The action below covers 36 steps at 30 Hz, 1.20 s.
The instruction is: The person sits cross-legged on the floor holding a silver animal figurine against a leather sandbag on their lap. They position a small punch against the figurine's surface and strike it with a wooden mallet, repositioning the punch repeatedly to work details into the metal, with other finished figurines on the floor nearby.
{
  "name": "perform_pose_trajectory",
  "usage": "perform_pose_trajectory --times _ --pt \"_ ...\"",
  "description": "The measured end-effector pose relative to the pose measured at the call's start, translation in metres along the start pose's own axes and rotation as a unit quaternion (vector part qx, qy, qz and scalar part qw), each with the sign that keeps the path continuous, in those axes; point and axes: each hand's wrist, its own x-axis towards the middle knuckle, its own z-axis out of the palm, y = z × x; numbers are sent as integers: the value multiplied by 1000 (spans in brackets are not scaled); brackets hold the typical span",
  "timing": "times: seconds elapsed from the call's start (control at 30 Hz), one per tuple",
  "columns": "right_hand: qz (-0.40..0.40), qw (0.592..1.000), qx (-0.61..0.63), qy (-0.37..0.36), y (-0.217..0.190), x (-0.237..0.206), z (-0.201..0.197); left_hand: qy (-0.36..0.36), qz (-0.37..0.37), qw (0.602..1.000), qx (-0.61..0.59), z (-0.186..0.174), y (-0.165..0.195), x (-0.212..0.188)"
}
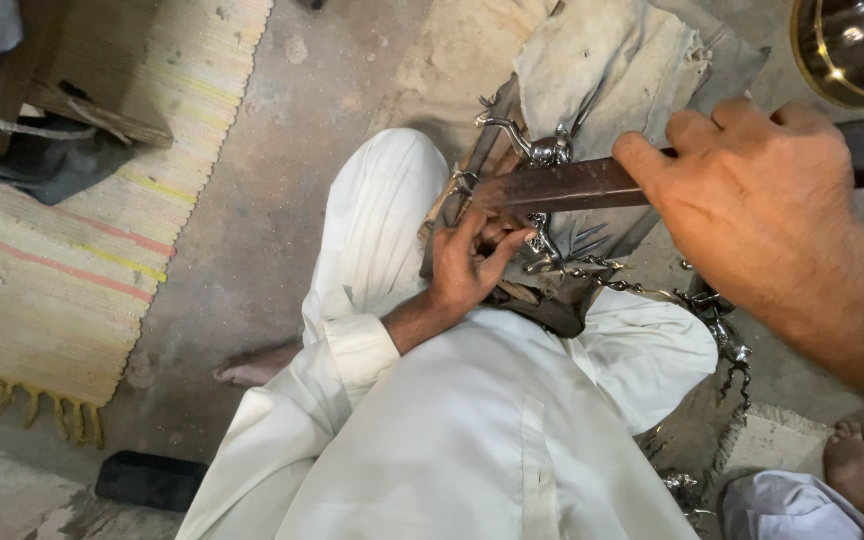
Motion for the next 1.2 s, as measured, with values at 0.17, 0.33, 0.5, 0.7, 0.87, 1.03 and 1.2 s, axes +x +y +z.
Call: perform_pose_trajectory --times 0.17,0.33,0.5,0.7,0.87,1.03,1.2 --pt "-2 999 -19 -38 1 -2 0 1 2 1000 1 0 -4 -1" --pt "41 995 93 26 6 -7 -4 -5 -1 1000 -17 1 -7 -2" --pt "14 1000 12 -11 5 -12 3 -18 -30 998 -61 0 -2 1" --pt "43 992 99 -57 11 -21 19 -64 -75 992 -84 -8 10 15" --pt "15 997 68 -45 14 -21 27 -72 -11 996 -54 -7 11 21" --pt "35 998 60 1 14 -22 27 -62 -40 997 -5 -3 10 16" --pt "26 999 2 -48 15 -20 21 -48 1 999 -11 -2 12 16"
